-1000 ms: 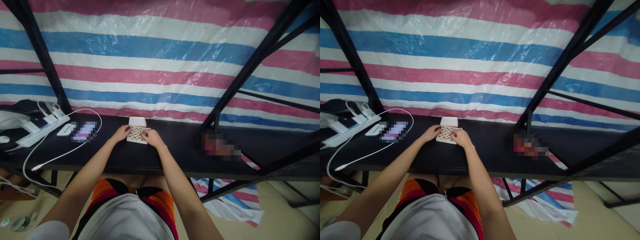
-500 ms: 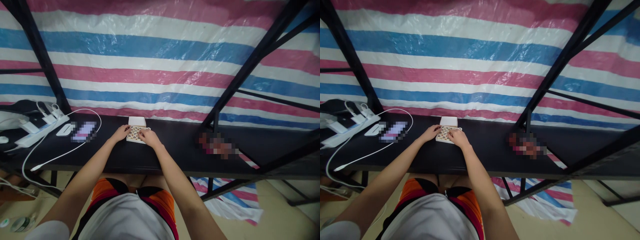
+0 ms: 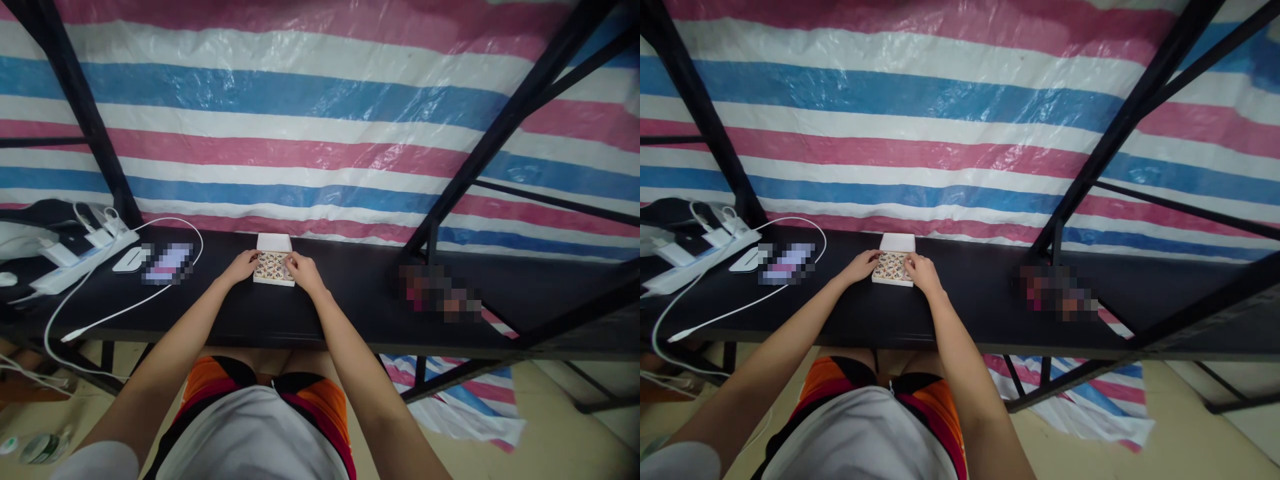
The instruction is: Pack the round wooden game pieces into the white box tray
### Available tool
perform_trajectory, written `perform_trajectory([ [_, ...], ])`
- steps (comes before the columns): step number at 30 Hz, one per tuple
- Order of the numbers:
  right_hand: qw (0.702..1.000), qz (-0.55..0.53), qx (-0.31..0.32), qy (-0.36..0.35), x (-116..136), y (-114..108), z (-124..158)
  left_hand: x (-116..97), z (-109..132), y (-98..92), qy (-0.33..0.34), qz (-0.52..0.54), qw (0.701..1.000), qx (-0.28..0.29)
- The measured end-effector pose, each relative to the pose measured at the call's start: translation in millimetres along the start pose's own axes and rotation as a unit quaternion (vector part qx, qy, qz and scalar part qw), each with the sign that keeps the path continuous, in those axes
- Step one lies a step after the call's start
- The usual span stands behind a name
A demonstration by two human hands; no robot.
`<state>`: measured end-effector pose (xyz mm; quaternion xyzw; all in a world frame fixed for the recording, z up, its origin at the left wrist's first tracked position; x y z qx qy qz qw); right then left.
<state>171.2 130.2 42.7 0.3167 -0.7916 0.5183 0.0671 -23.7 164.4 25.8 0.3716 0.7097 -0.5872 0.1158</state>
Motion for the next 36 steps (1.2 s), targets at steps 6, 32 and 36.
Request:
perform_trajectory([
  [6,0.990,-0.043,-0.073,0.113,-33,-12,-1,1,0,0.1,-0.003,-0.005,1.000,0.003],
  [32,0.959,0.094,0.020,0.266,-63,-14,7,0,0,-0.1,-0.008,-0.006,1.000,0.006],
  [36,0.953,0.134,0.053,0.265,-58,-9,7,-3,1,-1.3,-0.009,-0.004,1.000,0.006],
])
Point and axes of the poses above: each hand's wrist, its own z-axis away from the middle knuckle, its own y-axis out of the palm, x = y × z, the point moved 5 cm from there along -z, towards the middle knuckle, and after that the axes turned 3 degrees about z, right-handed, at the moved point
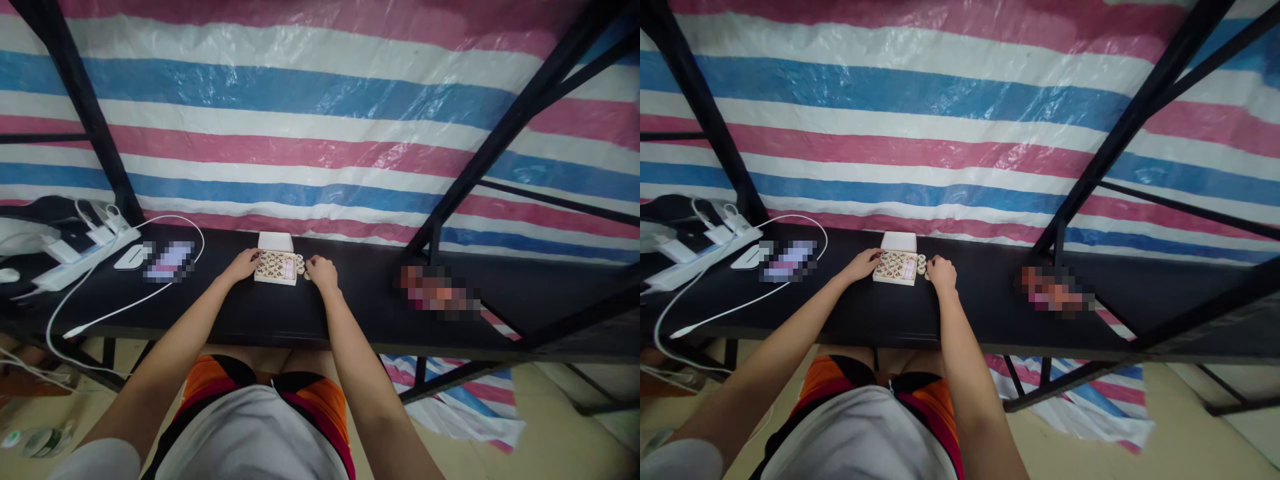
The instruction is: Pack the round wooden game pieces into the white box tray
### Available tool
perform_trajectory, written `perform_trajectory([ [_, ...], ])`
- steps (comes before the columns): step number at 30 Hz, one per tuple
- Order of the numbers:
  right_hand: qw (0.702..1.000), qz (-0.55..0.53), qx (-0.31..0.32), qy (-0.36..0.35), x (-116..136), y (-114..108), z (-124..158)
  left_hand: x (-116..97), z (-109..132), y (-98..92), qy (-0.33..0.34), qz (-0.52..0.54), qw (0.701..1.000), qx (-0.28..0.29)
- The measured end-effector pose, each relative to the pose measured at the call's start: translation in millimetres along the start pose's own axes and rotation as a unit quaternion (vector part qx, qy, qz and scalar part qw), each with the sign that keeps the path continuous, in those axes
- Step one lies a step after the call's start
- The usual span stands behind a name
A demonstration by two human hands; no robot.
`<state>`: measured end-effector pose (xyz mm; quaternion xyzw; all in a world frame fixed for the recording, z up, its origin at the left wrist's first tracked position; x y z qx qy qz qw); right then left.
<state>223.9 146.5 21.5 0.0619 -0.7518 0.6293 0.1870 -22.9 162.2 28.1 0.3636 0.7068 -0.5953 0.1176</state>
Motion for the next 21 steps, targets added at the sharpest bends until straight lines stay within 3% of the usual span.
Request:
perform_trajectory([
  [5,1.000,0.011,0.003,-0.023,3,2,0,-2,1,-1.1,-0.002,0.002,1.000,0.001],
  [12,0.996,-0.055,0.012,-0.063,8,4,1,-1,3,-0.6,-0.027,0.005,0.999,0.021],
  [18,0.983,-0.149,-0.080,-0.067,4,5,-7,-1,2,-1.4,-0.031,0.001,0.999,0.019],
  [21,0.966,-0.235,-0.076,-0.073,9,11,-10,-1,2,-1.9,-0.035,0.013,0.999,0.022],
])
Point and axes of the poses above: each hand's wrist, its own z-axis away from the middle knuckle, its own y-axis out of the palm, x = y × z, the point moved 5 cm from there along -z, towards the middle knuckle, and after that the axes turned 3 degrees about z, right-handed, at the moved point
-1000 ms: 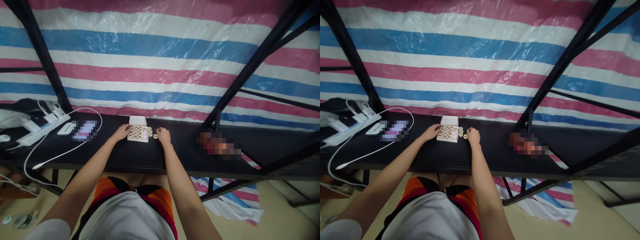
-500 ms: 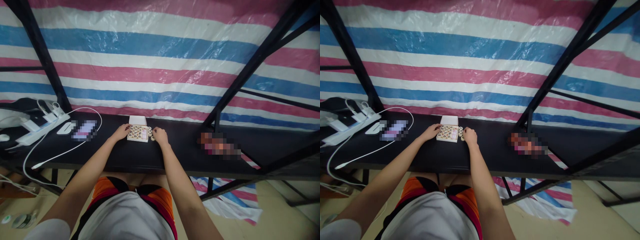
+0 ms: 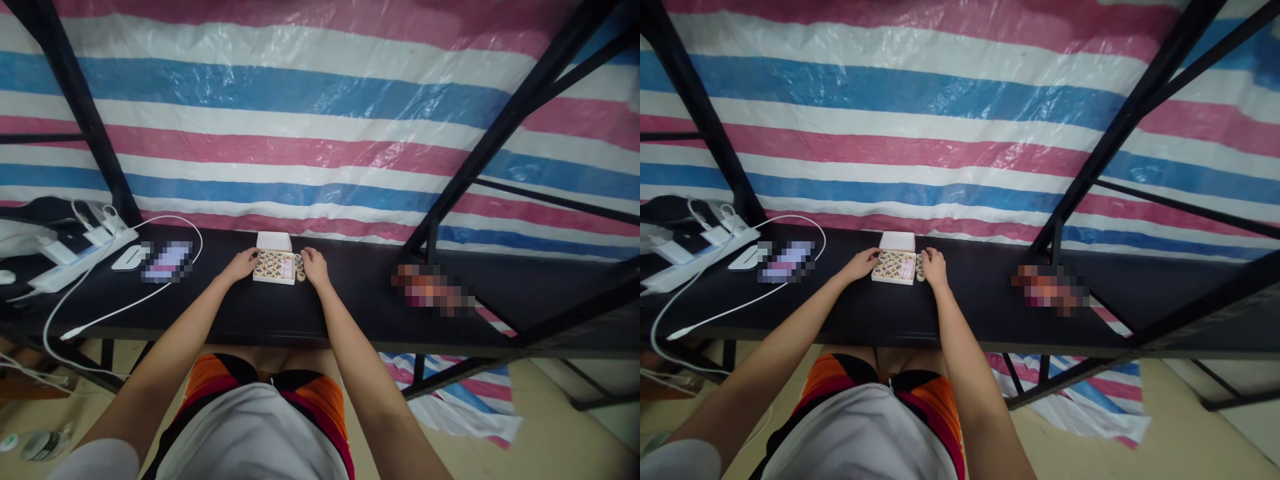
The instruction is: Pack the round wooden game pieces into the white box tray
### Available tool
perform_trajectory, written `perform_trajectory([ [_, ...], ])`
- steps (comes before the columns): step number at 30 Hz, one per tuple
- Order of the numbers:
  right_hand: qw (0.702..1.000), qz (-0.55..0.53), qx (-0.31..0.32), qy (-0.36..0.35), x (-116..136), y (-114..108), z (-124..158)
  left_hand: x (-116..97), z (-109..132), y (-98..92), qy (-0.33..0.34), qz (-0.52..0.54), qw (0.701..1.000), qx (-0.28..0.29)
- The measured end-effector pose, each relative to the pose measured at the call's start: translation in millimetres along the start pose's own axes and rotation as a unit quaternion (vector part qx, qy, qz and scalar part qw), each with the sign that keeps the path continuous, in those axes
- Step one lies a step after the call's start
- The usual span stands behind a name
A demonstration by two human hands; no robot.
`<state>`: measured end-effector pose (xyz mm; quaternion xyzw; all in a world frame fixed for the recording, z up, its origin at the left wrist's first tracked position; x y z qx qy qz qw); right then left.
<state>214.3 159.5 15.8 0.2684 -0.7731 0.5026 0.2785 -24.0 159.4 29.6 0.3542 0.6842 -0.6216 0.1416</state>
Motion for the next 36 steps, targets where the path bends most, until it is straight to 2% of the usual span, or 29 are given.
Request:
perform_trajectory([
  [4,0.997,-0.068,0.041,0.003,7,12,2,-1,1,-1.3,-0.013,0.006,1.000,-0.004],
  [10,0.992,-0.076,0.097,0.008,15,20,5,1,0,-2.7,-0.047,0.014,0.999,-0.015],
  [19,0.995,-0.058,0.078,0.001,8,29,-3,2,-1,-2.0,-0.058,0.011,0.998,-0.021],
  [23,0.994,-0.035,0.104,-0.002,4,34,-9,3,-2,-0.9,-0.059,0.005,0.998,-0.023],
  [29,0.990,-0.020,0.133,-0.038,11,39,-7,0,0,-1.5,-0.060,0.010,0.998,-0.023],
  [36,0.988,-0.029,0.147,-0.033,15,42,-5,0,1,-0.9,-0.059,0.023,0.998,-0.020],
])
Point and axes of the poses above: each hand's wrist, its own z-axis away from the middle knuckle, its own y-axis out of the palm, x = y × z, the point moved 5 cm from there along -z, towards the middle knuckle, and after that the axes turned 3 degrees about z, right-handed, at the moved point
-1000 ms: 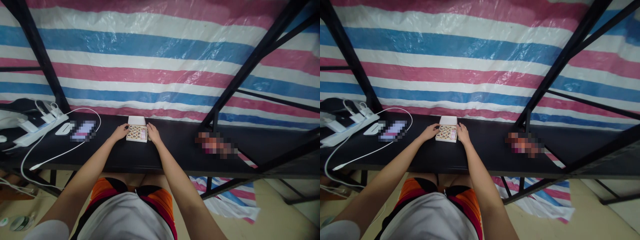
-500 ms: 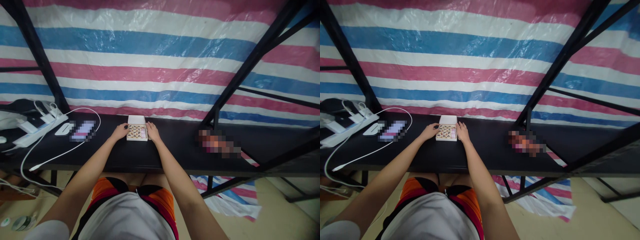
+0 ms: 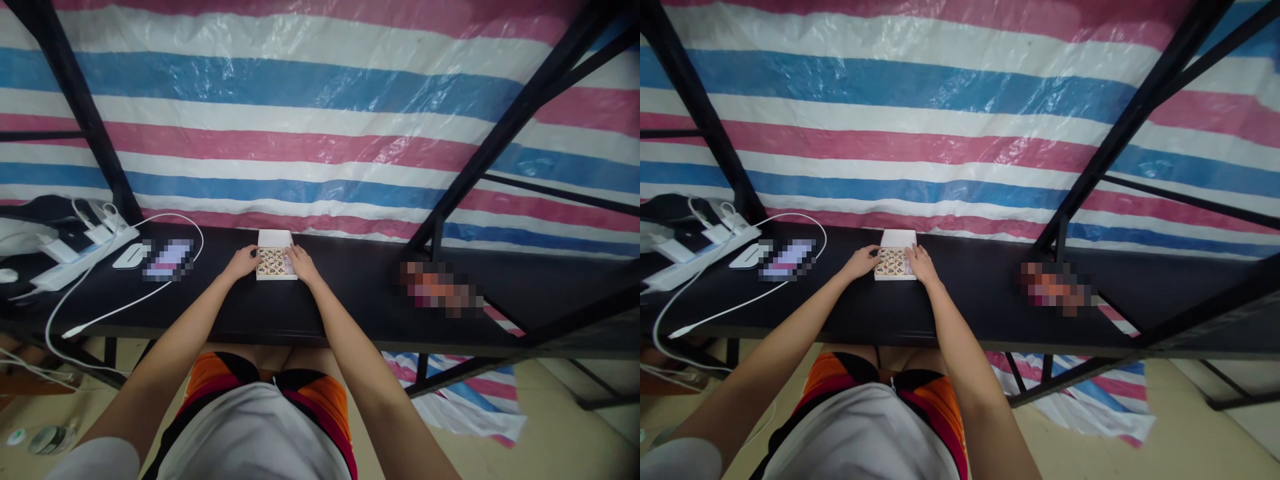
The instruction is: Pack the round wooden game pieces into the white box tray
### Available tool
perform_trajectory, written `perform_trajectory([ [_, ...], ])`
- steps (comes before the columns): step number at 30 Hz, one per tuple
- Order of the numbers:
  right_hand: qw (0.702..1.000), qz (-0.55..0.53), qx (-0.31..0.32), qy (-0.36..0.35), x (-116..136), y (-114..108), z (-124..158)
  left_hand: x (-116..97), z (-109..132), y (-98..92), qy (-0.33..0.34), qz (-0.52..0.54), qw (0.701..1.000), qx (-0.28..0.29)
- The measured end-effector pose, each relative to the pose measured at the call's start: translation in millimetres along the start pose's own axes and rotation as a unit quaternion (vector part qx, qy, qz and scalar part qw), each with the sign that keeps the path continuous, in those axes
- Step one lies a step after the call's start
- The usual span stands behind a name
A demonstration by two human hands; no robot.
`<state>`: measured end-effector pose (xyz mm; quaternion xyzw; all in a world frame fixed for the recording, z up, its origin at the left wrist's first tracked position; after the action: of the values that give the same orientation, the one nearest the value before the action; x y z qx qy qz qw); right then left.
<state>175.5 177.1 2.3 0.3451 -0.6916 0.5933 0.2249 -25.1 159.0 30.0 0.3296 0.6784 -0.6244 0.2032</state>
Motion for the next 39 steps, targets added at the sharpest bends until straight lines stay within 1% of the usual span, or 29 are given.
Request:
perform_trajectory([
  [7,1.000,-0.022,-0.003,0.021,5,-4,3,2,-2,0.2,0.011,-0.024,1.000,-0.001],
  [9,0.999,-0.026,-0.014,0.025,6,-5,4,2,-1,-0.2,0.014,-0.024,1.000,-0.002],
  [11,0.998,-0.032,-0.040,0.025,6,-9,5,2,-1,-1.0,0.013,-0.021,1.000,-0.004],
  [12,0.998,-0.032,-0.059,0.016,7,-13,6,2,-1,-1.3,0.013,-0.019,1.000,-0.002],
  [14,0.995,-0.015,-0.097,-0.024,14,-23,10,1,0,-1.9,0.015,-0.015,1.000,0.002],
  [16,0.991,0.023,-0.106,-0.082,26,-31,18,0,0,-2.2,0.021,-0.015,1.000,0.005],
  [17,0.989,0.046,-0.093,-0.110,34,-34,24,0,0,-2.3,0.022,-0.014,1.000,0.005],
  [20,0.976,0.117,-0.005,-0.185,55,-32,47,-1,1,-2.2,0.024,-0.009,1.000,0.005],
  [22,0.964,0.155,0.035,-0.214,63,-27,63,-2,1,-2.1,0.024,-0.007,1.000,0.006],
  [25,0.950,0.199,0.051,-0.236,67,-19,76,-3,1,-2.4,0.024,-0.011,1.000,0.006],
  [28,0.944,0.225,0.033,-0.239,67,-15,77,-2,2,-2.2,0.026,-0.014,1.000,0.008],
  [31,0.948,0.219,0.027,-0.227,66,-16,72,0,1,-1.5,0.029,-0.016,0.999,0.005],
  [36,0.969,0.164,0.057,-0.178,61,-20,62,0,1,-0.7,0.027,-0.022,0.999,0.007],
  [39,0.975,0.130,0.069,-0.166,59,-21,57,-1,2,-1.4,0.031,-0.025,0.999,0.009],
])
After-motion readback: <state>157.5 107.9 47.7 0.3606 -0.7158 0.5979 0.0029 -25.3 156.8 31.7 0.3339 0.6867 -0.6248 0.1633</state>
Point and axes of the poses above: each hand's wrist, its own z-axis away from the middle knuckle, its own y-axis out of the palm, x = y × z, the point moved 5 cm from there along -z, towards the middle knuckle, and after that the axes turned 3 degrees about z, right-handed, at the moved point
